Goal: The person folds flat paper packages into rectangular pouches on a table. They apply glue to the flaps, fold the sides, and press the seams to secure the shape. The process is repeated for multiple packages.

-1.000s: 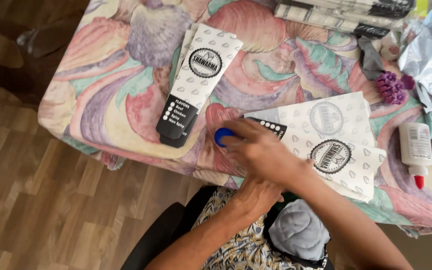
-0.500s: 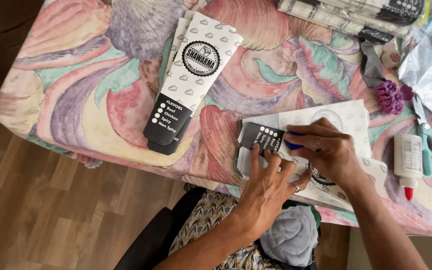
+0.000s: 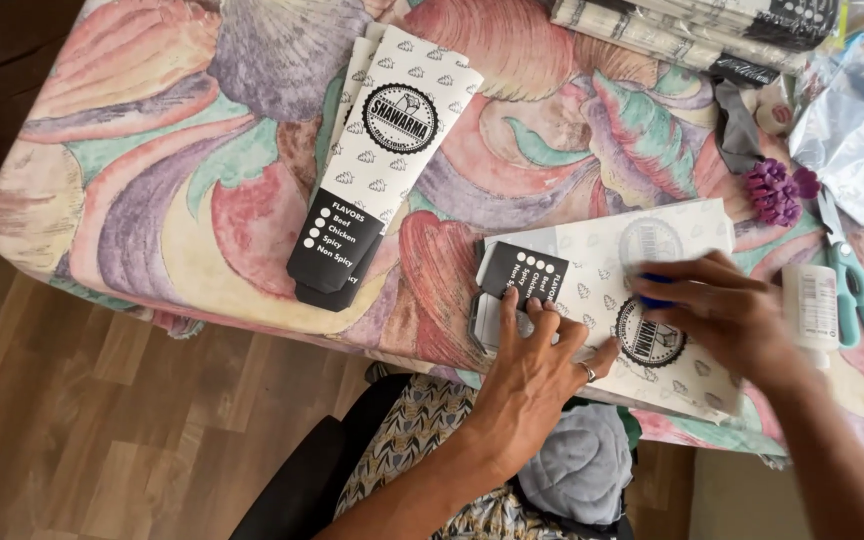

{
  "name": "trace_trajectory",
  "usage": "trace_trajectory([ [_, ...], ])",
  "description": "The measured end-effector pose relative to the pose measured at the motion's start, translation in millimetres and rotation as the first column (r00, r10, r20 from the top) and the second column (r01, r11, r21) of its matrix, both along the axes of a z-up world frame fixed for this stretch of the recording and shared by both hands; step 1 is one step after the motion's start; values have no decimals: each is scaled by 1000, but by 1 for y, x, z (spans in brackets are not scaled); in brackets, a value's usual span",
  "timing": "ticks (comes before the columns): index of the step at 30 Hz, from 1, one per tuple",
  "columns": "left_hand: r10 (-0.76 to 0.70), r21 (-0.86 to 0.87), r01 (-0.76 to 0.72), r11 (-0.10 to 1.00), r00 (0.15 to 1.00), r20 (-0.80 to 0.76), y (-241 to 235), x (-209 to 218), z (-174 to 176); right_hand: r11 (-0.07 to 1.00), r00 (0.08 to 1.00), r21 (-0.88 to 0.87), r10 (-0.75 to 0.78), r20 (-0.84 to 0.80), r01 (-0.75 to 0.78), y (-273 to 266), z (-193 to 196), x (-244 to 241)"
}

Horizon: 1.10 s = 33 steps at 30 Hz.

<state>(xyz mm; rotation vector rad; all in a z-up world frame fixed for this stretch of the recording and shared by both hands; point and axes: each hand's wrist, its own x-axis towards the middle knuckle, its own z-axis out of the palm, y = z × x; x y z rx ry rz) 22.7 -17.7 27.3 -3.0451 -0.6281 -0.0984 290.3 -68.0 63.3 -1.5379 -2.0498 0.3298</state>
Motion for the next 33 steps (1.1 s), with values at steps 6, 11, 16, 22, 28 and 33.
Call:
trace_trajectory([
  [6,-9,-77,10,997,1000,24,2,1,-4,993,995,-75,-98,-36,95,-27,6,37],
  [11,-9,-15,10,1000,999,33,0,2,-4,995,994,-31,92,-57,-94,49,5,-32],
  [16,5,-17,-4,1000,998,59,1,-2,7,925,919,3,378,-109,-380,115,-1,-83],
  [22,-8,-63,10,998,1000,25,2,-2,1,974,972,-29,220,-88,-223,49,4,-33],
  [28,-1,-21,4,1000,991,132,2,-4,-3,998,997,-7,-62,55,63,-69,2,66],
  [33,-26,-17,28,999,994,107,2,-4,-7,999,1000,-42,-16,-16,15,-34,4,49],
])
